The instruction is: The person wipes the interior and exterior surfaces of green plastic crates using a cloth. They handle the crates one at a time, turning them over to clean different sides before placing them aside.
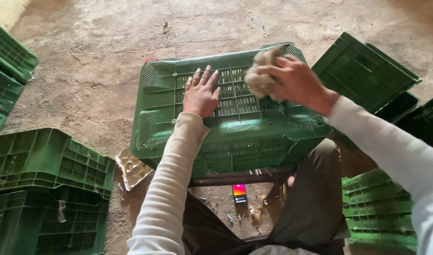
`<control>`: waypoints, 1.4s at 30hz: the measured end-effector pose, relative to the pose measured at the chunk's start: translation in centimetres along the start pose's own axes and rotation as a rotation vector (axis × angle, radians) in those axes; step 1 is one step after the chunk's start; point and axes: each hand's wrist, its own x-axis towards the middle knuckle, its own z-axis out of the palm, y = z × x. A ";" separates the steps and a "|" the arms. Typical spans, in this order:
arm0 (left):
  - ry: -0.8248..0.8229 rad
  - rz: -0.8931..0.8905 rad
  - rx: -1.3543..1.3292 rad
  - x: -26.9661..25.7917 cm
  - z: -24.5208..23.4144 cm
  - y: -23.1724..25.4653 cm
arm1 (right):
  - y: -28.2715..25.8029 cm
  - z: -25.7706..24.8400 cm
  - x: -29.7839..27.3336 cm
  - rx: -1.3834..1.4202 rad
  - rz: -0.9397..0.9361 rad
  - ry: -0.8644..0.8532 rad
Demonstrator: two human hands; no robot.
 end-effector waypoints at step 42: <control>-0.025 -0.012 0.056 0.3 0.3 0.4 | -9.3 -6.2 -11.3 -0.087 0.666 0.251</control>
